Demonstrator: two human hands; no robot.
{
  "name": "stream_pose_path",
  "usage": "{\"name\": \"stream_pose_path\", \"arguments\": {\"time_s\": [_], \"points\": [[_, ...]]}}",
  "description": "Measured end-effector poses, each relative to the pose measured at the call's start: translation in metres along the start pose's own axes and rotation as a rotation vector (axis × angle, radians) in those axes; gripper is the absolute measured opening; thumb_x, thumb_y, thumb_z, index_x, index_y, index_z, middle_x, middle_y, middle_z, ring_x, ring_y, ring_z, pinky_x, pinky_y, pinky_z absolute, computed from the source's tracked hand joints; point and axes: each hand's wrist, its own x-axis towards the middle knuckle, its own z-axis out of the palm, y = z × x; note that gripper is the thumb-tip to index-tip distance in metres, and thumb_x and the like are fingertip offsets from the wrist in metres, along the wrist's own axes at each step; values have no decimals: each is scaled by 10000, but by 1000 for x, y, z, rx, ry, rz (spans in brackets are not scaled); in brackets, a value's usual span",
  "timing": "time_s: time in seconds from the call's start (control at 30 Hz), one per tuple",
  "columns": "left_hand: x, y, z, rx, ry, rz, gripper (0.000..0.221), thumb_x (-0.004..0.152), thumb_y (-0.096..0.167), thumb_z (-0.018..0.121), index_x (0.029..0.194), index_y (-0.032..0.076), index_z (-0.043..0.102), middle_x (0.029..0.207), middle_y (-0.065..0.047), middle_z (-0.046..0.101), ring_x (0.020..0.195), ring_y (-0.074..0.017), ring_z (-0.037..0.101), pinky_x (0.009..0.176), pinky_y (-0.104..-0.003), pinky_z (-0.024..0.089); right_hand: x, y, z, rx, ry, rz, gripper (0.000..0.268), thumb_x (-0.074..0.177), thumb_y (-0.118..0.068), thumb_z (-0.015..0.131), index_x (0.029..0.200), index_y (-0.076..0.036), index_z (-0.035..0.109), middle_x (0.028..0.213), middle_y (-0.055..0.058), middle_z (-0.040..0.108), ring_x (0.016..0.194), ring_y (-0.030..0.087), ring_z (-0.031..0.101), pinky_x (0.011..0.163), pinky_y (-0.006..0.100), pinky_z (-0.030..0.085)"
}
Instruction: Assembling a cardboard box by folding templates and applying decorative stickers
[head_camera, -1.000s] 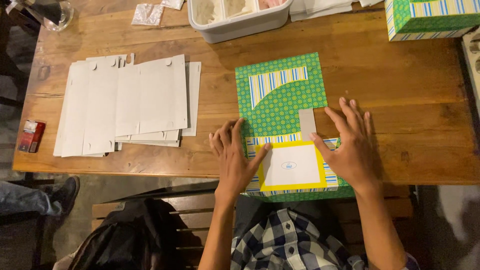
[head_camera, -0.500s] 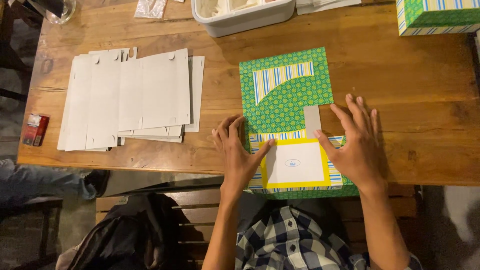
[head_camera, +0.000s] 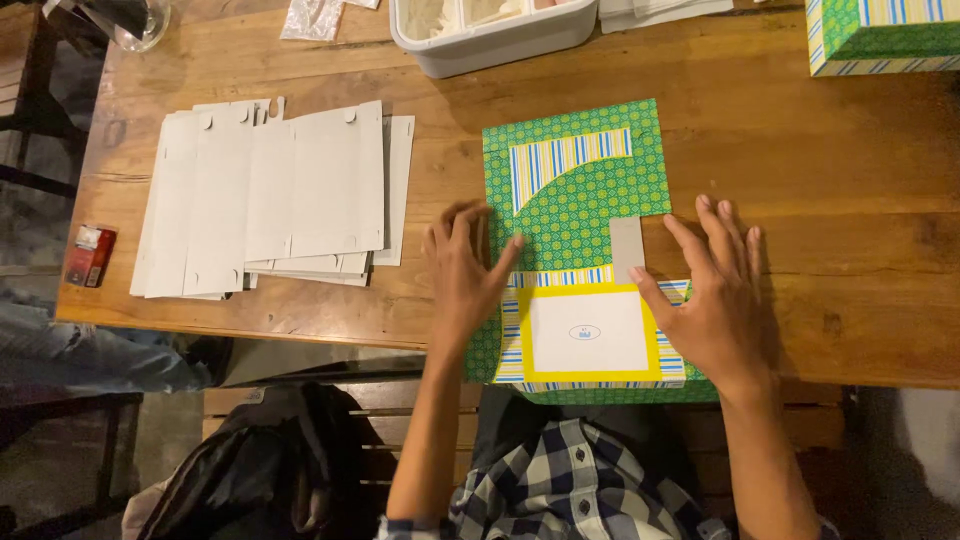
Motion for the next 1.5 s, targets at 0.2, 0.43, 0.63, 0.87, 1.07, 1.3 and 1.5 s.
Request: {"name": "stream_pose_path", "arguments": {"time_s": [0.2, 0.43, 0.63, 0.87, 1.07, 1.3, 1.5], "points": [[61, -3, -10, 78, -105, 90, 865, 753, 621, 860, 1359, 66, 590, 1319, -223, 539, 1203, -361, 491, 1101, -513, 344, 1, -2, -3, 5, 11, -2, 627, 941, -424, 725, 1444, -68, 612, 1570, 259, 463, 1497, 465, 376, 1219, 654, 187], [115, -12, -15, 125, -248, 146, 849, 668, 617, 923, 1331, 184, 620, 1255, -159, 528, 1184, -372, 507, 1046, -580, 368, -1, -2, 0, 29, 14, 4, 627, 945, -420, 720, 1448, -63, 605, 1583, 267, 448, 1509, 475, 351, 1222, 653, 153], [134, -4, -7, 247, -260, 330, 688, 779, 801, 682, 1133, 223, 563, 1123, -72, 529, 1024, -252, 510, 864, -441, 392, 1, 0, -2, -14, 0, -61, 624, 955, -386, 652, 1462, -31, 572, 1628, 253, 399, 1533, 448, 316, 1224, 652, 194], [135, -10, 24, 155, -158, 321, 661, 794, 782, 676, 1055, 188, 548, 1102, -74, 493, 1059, -299, 472, 926, -455, 389, 1, 0, 0, -16, 12, -60, 614, 952, -377, 667, 1454, -34, 581, 1623, 253, 414, 1534, 445, 324, 1222, 660, 207], [133, 4, 16, 199, -237, 323, 978, 673, 882, 686, 1271, 121, 545, 1246, -126, 551, 1102, -318, 504, 939, -514, 418, 2, -2, -1, -37, 5, -61, 608, 952, -367, 667, 1446, -23, 587, 1612, 255, 431, 1516, 459, 355, 1207, 668, 232], [130, 13, -5, -136, -342, 453, 523, 858, 567, 737, 1150, 134, 771, 1152, -86, 687, 1022, -228, 617, 803, -384, 530, 2, -5, -2, -36, 3, -54, 594, 953, -351, 672, 1443, -24, 590, 1618, 248, 427, 1523, 442, 346, 1232, 638, 207], [103, 15, -37, -642, -382, -78, 812, 841, 391, 783, 1482, 52, 419, 1519, -251, 473, 1349, -377, 553, 1118, -452, 509, 1, -3, 0, -49, 10, -62, 595, 953, -351, 669, 1444, -23, 592, 1616, 258, 434, 1517, 450, 356, 1225, 644, 217]]}}
